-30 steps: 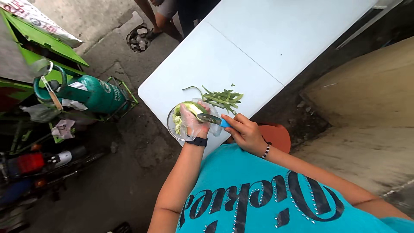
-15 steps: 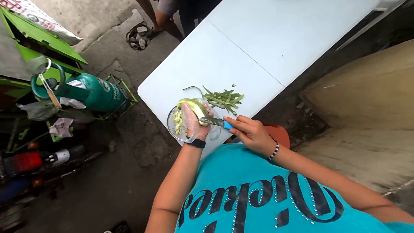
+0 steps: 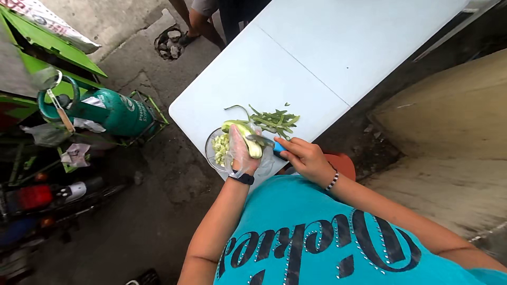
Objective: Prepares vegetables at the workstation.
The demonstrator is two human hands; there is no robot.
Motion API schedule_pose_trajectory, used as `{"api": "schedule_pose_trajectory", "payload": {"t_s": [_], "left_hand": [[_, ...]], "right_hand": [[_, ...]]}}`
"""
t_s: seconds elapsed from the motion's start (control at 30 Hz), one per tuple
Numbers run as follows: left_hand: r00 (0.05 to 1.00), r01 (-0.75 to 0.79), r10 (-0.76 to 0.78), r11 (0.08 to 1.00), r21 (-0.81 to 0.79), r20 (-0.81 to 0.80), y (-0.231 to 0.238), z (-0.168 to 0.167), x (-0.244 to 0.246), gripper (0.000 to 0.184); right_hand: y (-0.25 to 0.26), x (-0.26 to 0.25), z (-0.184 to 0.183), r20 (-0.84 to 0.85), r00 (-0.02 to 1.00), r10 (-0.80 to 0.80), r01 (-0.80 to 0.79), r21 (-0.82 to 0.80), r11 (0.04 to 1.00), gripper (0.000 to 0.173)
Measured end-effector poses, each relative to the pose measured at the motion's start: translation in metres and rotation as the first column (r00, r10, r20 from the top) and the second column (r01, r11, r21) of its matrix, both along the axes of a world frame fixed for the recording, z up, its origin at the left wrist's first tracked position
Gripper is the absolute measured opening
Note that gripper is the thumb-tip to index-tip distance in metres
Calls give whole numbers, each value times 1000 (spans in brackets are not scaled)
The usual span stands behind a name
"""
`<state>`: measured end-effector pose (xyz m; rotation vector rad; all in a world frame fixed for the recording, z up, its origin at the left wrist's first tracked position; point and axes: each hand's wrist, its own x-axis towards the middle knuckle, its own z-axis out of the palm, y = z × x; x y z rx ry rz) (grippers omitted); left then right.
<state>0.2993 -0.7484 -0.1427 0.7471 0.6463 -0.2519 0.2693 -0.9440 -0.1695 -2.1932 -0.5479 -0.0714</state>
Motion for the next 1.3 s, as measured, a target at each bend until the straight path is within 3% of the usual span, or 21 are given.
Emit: {"api": "schedule_pose_trajectory", "payload": {"t_s": [0.1,0.33,0.77,1.13,1.3], "left_hand": [[1000,23,-22,999,47,-21,-8,4,-1,64],[991,74,-67,995,-61,117,5,-7,1,72],[999,46,-46,999,14,3,-2,1,-2,64],[991,131,-131,991,25,14,2,-8,-4,67],[959,272,-270,962,-22,84,-1,-8,-11,76]], "right_hand": [[-8,8,-1,-18,1000,8,-7,17,1000,39],[-14,-7,7,-15,996,91,-90,15,996,40],[-8,-1,1,8,999,43,-43,3,999,39],[-5,10,-5,22,999,36,-36,-12,999,39],[-10,23,-6,-7,1000,-5,5,-3,1000,38]]}}
